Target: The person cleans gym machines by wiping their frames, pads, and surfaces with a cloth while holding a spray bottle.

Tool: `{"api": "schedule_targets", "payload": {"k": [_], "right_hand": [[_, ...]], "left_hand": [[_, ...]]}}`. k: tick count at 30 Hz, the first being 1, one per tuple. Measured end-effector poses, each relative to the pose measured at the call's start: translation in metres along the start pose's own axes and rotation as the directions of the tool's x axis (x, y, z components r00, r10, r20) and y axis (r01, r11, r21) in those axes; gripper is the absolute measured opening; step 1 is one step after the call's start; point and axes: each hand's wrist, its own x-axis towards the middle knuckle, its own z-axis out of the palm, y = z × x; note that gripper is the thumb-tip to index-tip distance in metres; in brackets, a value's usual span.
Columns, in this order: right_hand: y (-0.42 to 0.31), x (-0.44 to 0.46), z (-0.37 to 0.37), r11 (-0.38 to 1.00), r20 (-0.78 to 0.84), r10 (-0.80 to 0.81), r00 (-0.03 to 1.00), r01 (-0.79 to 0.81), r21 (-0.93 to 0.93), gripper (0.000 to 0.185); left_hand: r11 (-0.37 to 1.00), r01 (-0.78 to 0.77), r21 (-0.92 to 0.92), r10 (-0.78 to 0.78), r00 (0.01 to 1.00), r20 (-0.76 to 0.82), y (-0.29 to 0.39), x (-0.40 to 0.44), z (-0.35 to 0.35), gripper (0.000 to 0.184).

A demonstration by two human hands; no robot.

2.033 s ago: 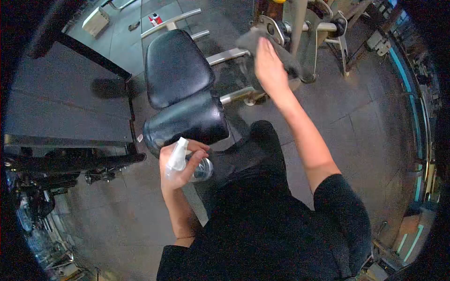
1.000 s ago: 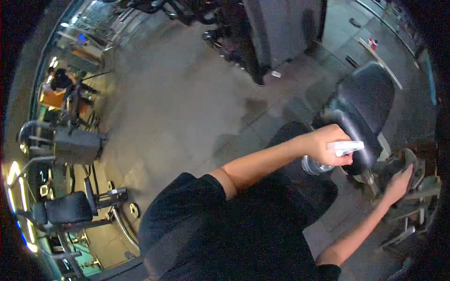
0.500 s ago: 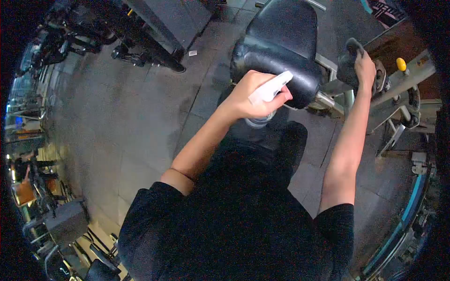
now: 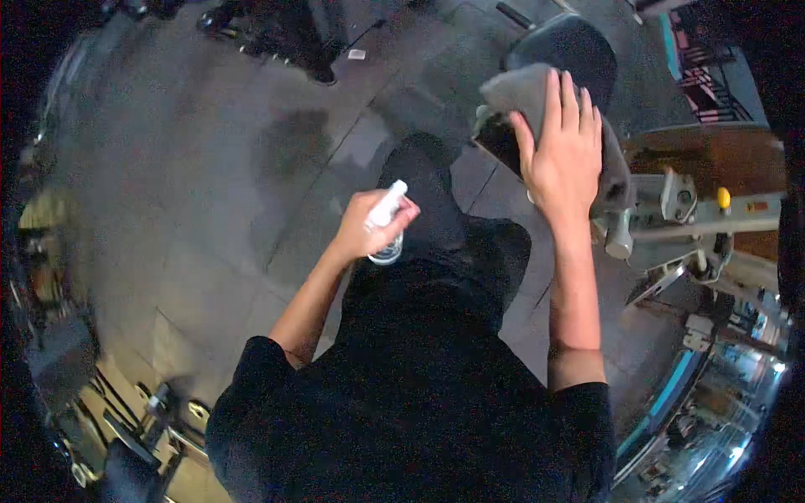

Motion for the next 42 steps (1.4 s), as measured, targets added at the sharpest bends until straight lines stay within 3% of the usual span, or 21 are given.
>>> {"api": "schedule_targets", "payload": {"k": [2,3,4,6,9,10,12,14,17,19,22,25,28,32,34,35,36,37,38,40,42], "right_hand": [[-0.016,0.031,0.008,0.994,0.050,-0.111,0.993,0.111,0.005,0.061],[-0.025,0.043,0.015,0.986,0.082,-0.164,0.983,0.165,-0.001,0.058],[-0.029,0.045,0.019,0.983,0.088,-0.182,0.979,0.182,0.001,0.058],[-0.038,0.047,0.023,0.963,0.120,-0.245,0.962,0.256,-0.088,0.057],[-0.034,0.009,-0.009,0.969,0.103,-0.242,0.965,0.236,0.065,0.058],[-0.030,-0.017,-0.021,0.982,0.204,-0.182,0.962,0.167,0.085,0.073],[0.002,-0.087,-0.011,0.993,0.230,-0.110,0.967,0.117,-0.014,0.086],[0.023,-0.118,0.002,0.965,0.115,-0.173,0.978,0.192,-0.177,0.075],[0.019,-0.056,-0.015,0.988,0.056,-0.051,0.997,0.058,-0.142,0.079],[0.017,0.000,-0.008,0.996,0.012,0.093,0.996,-0.093,0.003,0.067],[-0.001,0.048,-0.007,0.950,0.230,0.241,0.943,-0.277,0.141,0.055],[-0.007,0.014,0.003,0.997,-0.001,0.065,0.998,-0.065,0.038,0.059],[-0.010,-0.057,-0.013,0.995,0.101,-0.052,0.994,0.042,0.094,0.061],[0.058,-0.100,-0.018,0.973,0.047,-0.229,0.972,0.227,0.040,0.060],[0.096,-0.072,-0.023,0.951,-0.079,-0.041,0.996,0.063,0.303,0.047],[0.122,-0.064,-0.021,0.878,0.087,0.278,0.957,-0.290,0.381,0.041],[0.152,-0.055,-0.016,0.691,0.270,0.544,0.794,-0.607,0.392,0.040],[0.185,-0.030,-0.010,0.519,0.240,0.690,0.683,-0.698,0.493,0.042],[0.210,0.001,-0.002,0.326,0.232,0.809,0.540,-0.742,0.586,0.045],[0.226,0.051,0.019,0.408,0.000,0.751,0.660,-0.465,0.786,0.049],[0.248,0.091,0.065,0.592,-0.095,0.601,0.794,-0.361,0.721,0.051]], "left_hand": [[0.996,0.074,0.050,-0.070,0.994,-0.081,-0.006,0.002,-0.007,0.012],[0.980,-0.022,0.196,0.042,0.994,-0.097,-0.003,0.005,-0.010,0.012],[0.983,-0.014,0.184,0.035,0.993,-0.111,-0.002,0.009,-0.010,0.012],[0.931,-0.174,0.320,0.235,0.958,-0.165,-0.002,0.014,-0.010,0.012],[0.952,-0.140,0.274,0.203,0.955,-0.218,-0.004,0.011,-0.021,0.011],[0.961,-0.107,0.254,0.169,0.957,-0.235,-0.005,0.011,-0.027,0.011],[0.968,-0.076,0.237,0.134,0.962,-0.238,-0.014,0.007,-0.026,0.011],[0.972,-0.051,0.231,0.107,0.966,-0.236,-0.025,0.002,-0.035,0.011],[0.948,-0.073,0.311,0.139,0.971,-0.195,-0.033,0.004,-0.041,0.010],[0.949,-0.080,0.306,0.138,0.975,-0.172,-0.030,0.012,-0.040,0.010],[0.944,-0.110,0.310,0.158,0.979,-0.132,-0.017,0.024,-0.038,0.011],[0.947,-0.151,0.283,0.190,0.975,-0.117,-0.005,0.039,-0.031,0.010],[0.963,-0.115,0.242,0.145,0.983,-0.110,0.004,0.042,-0.026,0.007],[0.959,-0.050,0.278,0.088,0.988,-0.126,-0.009,0.035,-0.027,0.009],[0.960,0.036,0.279,0.010,0.986,-0.164,-0.012,0.031,-0.030,0.011],[0.960,0.009,0.279,0.039,0.985,-0.167,-0.014,0.030,-0.034,0.013],[0.960,0.014,0.280,0.036,0.984,-0.174,-0.018,0.029,-0.036,0.013],[0.961,0.033,0.273,0.026,0.978,-0.208,-0.023,0.027,-0.038,0.013],[0.963,0.052,0.265,0.014,0.970,-0.241,-0.025,0.025,-0.040,0.014],[0.942,0.118,0.315,-0.031,0.963,-0.267,-0.019,0.028,-0.045,0.014],[0.929,0.093,0.357,0.007,0.964,-0.267,-0.012,0.033,-0.050,0.015]]}}
